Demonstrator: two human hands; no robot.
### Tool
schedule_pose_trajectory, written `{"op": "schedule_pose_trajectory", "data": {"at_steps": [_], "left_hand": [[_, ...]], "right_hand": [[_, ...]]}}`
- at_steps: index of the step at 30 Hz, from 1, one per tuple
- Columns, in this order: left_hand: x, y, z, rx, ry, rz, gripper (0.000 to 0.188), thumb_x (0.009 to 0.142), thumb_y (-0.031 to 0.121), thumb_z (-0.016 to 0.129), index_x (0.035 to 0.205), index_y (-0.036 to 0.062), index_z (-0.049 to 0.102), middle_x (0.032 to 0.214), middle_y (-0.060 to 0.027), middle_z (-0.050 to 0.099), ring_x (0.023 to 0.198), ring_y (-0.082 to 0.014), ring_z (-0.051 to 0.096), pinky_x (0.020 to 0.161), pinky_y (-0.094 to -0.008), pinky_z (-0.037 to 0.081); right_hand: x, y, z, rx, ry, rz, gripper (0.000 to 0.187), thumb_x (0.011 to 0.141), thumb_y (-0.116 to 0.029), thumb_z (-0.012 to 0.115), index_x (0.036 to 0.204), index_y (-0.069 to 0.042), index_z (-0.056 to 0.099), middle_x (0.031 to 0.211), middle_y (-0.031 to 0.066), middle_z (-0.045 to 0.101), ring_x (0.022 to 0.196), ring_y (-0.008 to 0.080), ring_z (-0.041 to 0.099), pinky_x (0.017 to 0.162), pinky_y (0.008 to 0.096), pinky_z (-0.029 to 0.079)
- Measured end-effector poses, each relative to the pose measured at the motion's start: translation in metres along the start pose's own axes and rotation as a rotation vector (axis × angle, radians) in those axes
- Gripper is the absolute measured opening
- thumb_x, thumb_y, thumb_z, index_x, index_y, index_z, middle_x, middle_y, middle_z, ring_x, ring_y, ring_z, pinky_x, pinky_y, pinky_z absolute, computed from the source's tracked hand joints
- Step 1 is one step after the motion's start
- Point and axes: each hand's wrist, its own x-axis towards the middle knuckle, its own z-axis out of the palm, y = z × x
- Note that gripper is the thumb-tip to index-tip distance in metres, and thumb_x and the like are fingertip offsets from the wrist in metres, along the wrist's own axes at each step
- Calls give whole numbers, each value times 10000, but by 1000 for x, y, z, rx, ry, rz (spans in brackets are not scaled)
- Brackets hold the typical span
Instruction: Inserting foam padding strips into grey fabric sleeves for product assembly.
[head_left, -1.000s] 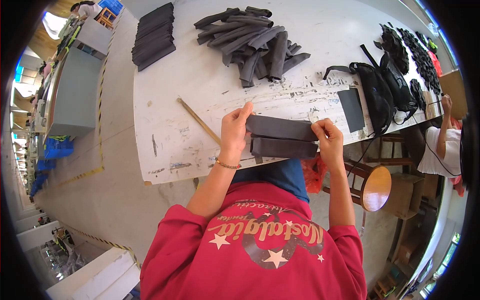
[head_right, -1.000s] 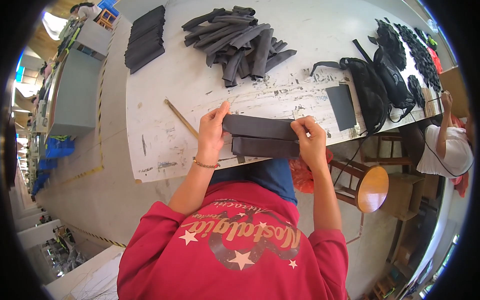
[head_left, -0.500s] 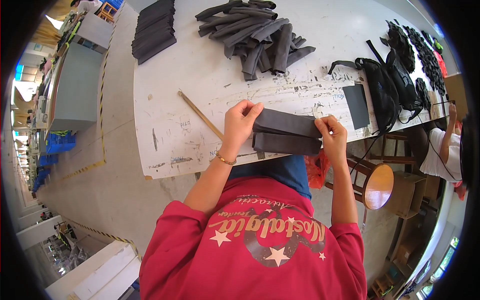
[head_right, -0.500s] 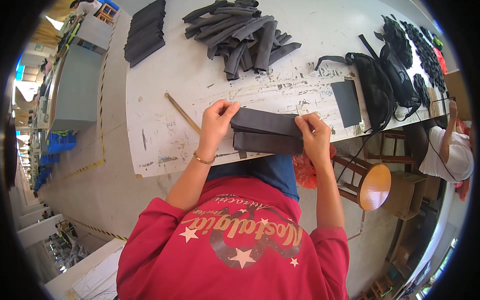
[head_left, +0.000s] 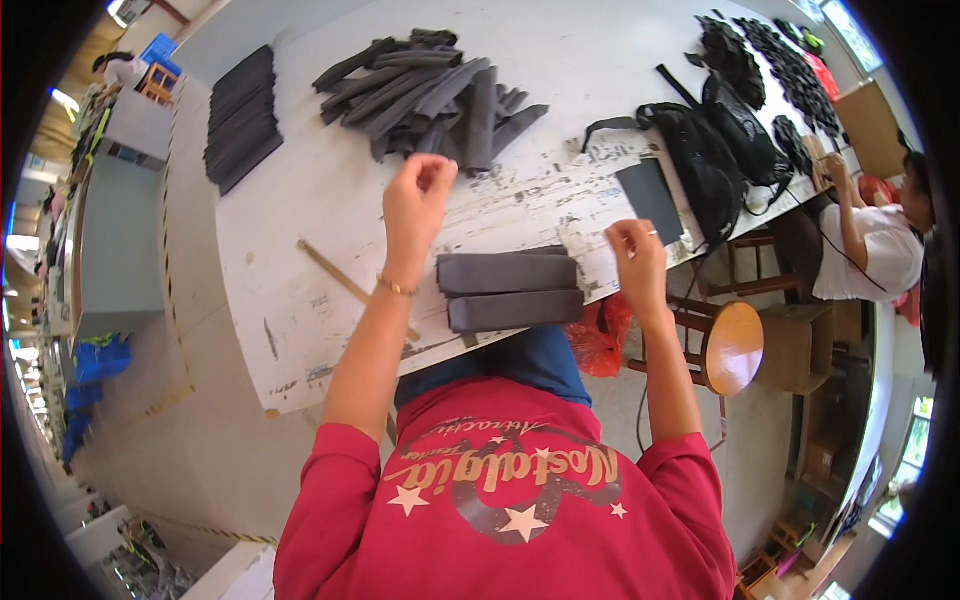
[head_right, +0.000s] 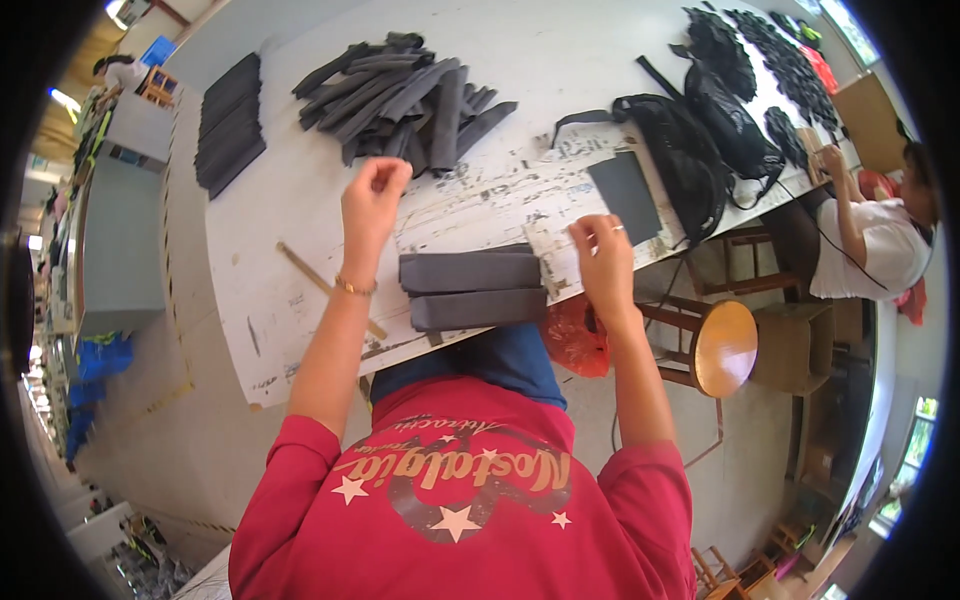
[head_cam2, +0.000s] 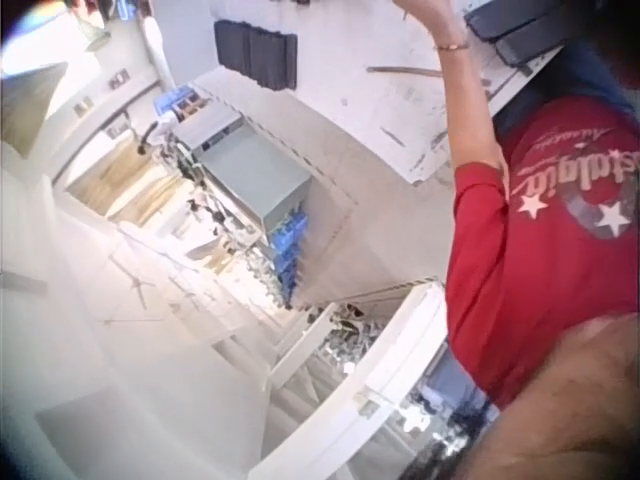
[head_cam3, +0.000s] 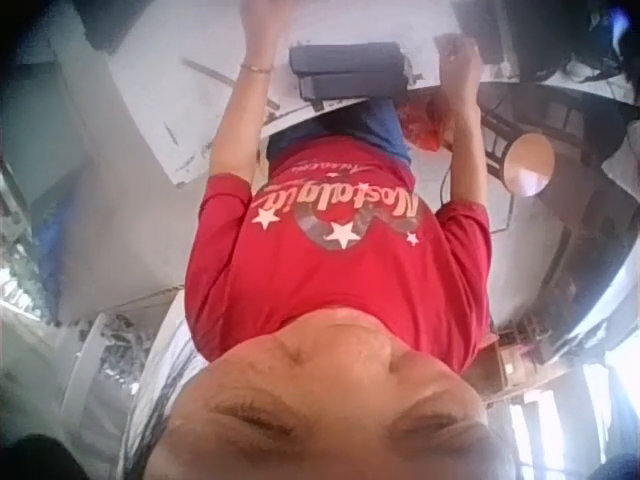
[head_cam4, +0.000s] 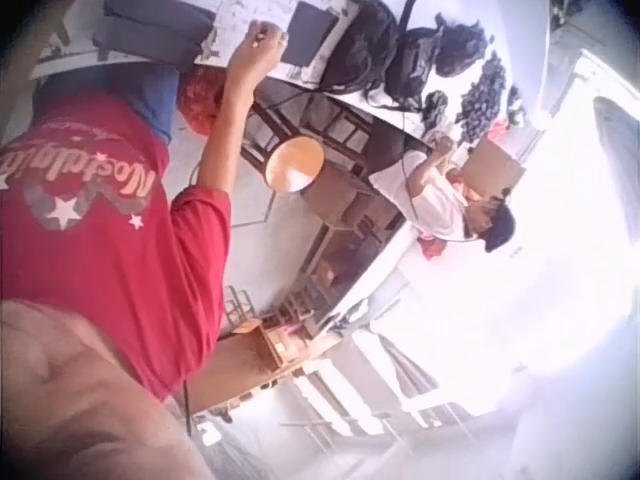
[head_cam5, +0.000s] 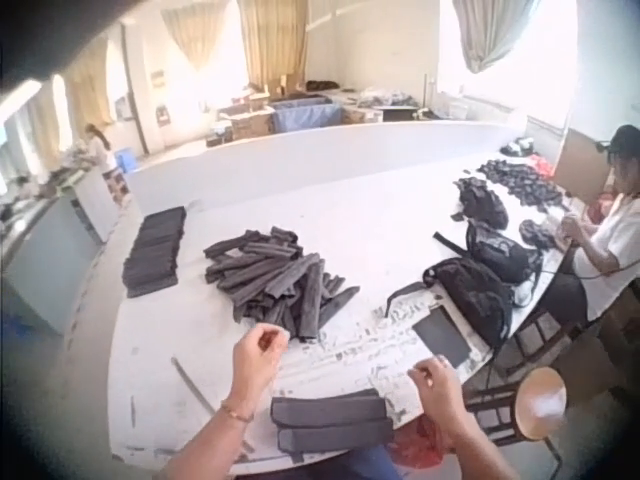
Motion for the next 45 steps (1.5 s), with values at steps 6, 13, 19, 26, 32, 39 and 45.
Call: {"op": "schedule_pose_trajectory", "data": {"at_steps": [6, 13, 19, 26, 32, 39, 45], "left_hand": [[72, -32, 64, 570, 80, 164, 610, 705, 471, 803, 988, -7, 552, 958, -185, 623, 879, -337, 628, 768, -435, 517], [67, -24, 54, 344, -47, 1, 254, 802, 213, 705, 982, 37, 674, 906, -151, 702, 789, -322, 671, 724, -396, 522], [29, -9, 4, -511, -152, -301, 204, 909, 142, 648, 1016, -30, 627, 906, -109, 699, 784, -226, 699, 648, -339, 562], [-6, 5, -24, -1032, -125, -423, 213, 936, 108, 601, 1076, -36, 534, 1053, -180, 665, 926, -309, 689, 843, -421, 588], [-15, 13, -31, -1133, -117, -496, 190, 981, 84, 502, 1118, -44, 535, 1185, -231, 622, 1087, -365, 634, 935, -434, 553], [-21, 14, -33, -1168, -156, -497, 204, 980, 80, 497, 1145, -34, 530, 1210, -231, 612, 1109, -370, 622, 946, -432, 548], [-28, 26, -31, -1173, -236, -453, 176, 956, 32, 495, 1119, -31, 507, 1180, -245, 611, 1066, -353, 644, 916, -445, 564]], "right_hand": [[42, 74, 10, -843, 4, -83, 187, 852, -185, 647, 896, -4, 646, 974, 142, 620, 966, 320, 582, 786, 403, 507], [45, 65, 9, -1062, -368, -254, 147, 804, -76, 582, 900, -13, 673, 958, 119, 634, 930, 269, 598, 766, 345, 517], [45, 75, -4, -841, -267, -341, 104, 805, -53, 554, 845, -21, 645, 938, 132, 640, 906, 299, 606, 764, 394, 508], [44, -4, -24, 85, 143, -30, 454, 781, 132, 488, 1206, -26, 495, 988, 204, 598, 916, 322, 604, 838, 391, 481], [0, -108, 3, 114, -221, -26, 300, 829, -116, 707, 971, -25, 459, 889, 172, 529, 807, 343, 531, 743, 401, 441], [2, -128, 17, 71, -232, -384, 394, 794, -83, 717, 1138, -20, 536, 959, 143, 632, 897, 334, 555, 810, 425, 419], [8, -125, 30, 32, -99, -438, 312, 770, -93, 737, 1072, -57, 669, 957, 80, 680, 872, 281, 575, 788, 396, 425]]}}
